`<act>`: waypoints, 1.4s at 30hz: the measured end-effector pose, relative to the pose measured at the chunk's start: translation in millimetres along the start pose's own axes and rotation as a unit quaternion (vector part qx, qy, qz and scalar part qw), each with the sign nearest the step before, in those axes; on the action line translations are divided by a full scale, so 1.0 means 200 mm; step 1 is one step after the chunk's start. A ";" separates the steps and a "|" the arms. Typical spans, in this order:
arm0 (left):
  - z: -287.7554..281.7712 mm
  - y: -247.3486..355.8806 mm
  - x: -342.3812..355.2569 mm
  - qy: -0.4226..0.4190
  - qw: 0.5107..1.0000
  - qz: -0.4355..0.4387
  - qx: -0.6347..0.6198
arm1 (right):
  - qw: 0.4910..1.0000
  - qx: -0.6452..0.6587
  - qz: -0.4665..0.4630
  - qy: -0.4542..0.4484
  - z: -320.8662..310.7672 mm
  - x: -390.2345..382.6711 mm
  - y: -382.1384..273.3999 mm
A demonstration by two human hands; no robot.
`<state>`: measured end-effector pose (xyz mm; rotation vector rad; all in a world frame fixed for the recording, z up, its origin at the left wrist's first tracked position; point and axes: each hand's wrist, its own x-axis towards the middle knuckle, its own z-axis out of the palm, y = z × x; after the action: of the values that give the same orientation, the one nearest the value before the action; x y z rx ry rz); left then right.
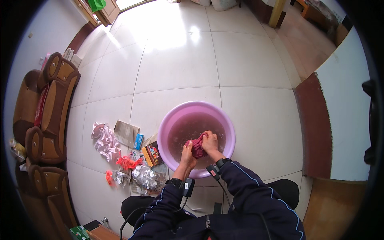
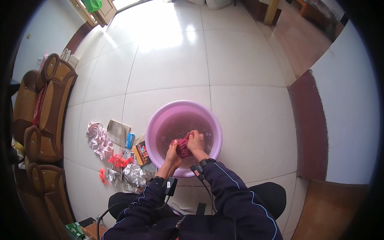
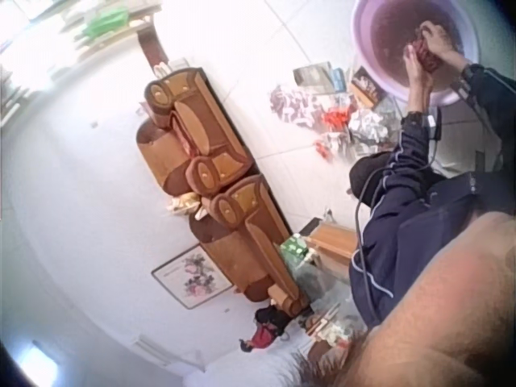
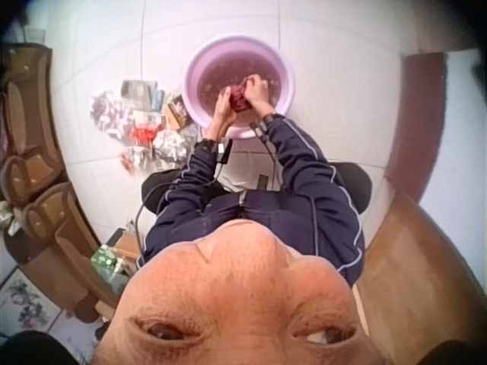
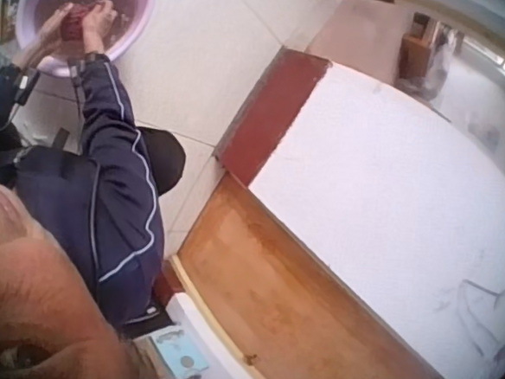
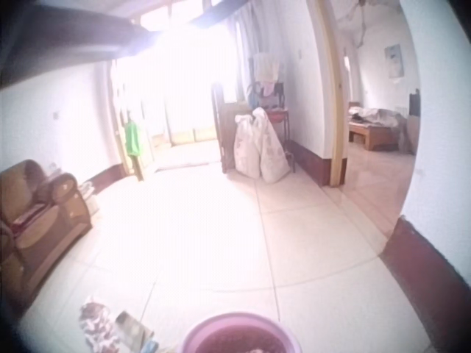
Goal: The person wipes a glass table with a pink cloth, then sits on the floor and washes the cloth in a pink basin of water. After wringing it out, the person stands and wipes a side table and a white mug with the damp cloth.
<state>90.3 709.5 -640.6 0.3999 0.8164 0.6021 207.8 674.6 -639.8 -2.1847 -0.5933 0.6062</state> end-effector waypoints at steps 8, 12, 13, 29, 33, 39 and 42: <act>-0.05 0.02 -0.06 0.141 0.967 -0.179 0.112 | 0.980 0.006 0.080 -0.182 0.11 -0.05 0.14; -0.20 0.02 0.02 0.059 0.988 -0.141 -0.016 | 0.961 0.158 0.010 -0.226 0.11 -0.21 -0.09; -0.24 0.06 0.04 0.038 0.987 -0.149 -0.055 | 0.963 0.168 -0.008 -0.211 0.13 -0.28 -0.14; -0.13 0.13 0.05 -0.022 0.999 -0.012 -0.039 | 0.977 0.056 -0.196 -0.058 0.09 -0.43 -0.21; -0.07 0.05 0.02 0.035 0.997 -0.022 -0.058 | 0.967 -0.026 -0.243 -0.065 -0.04 -0.26 -0.24; 0.02 0.05 -0.07 0.075 0.993 -0.073 0.046 | 0.994 -0.065 0.071 -0.047 -0.03 0.02 0.11; -0.03 0.06 -0.09 0.083 0.980 -0.145 0.105 | 0.984 -0.089 0.133 -0.073 0.03 0.00 0.23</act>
<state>71.8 708.1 -627.7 0.4154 1.0821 0.2804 213.9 650.7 -680.1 -2.4246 -0.4477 0.8912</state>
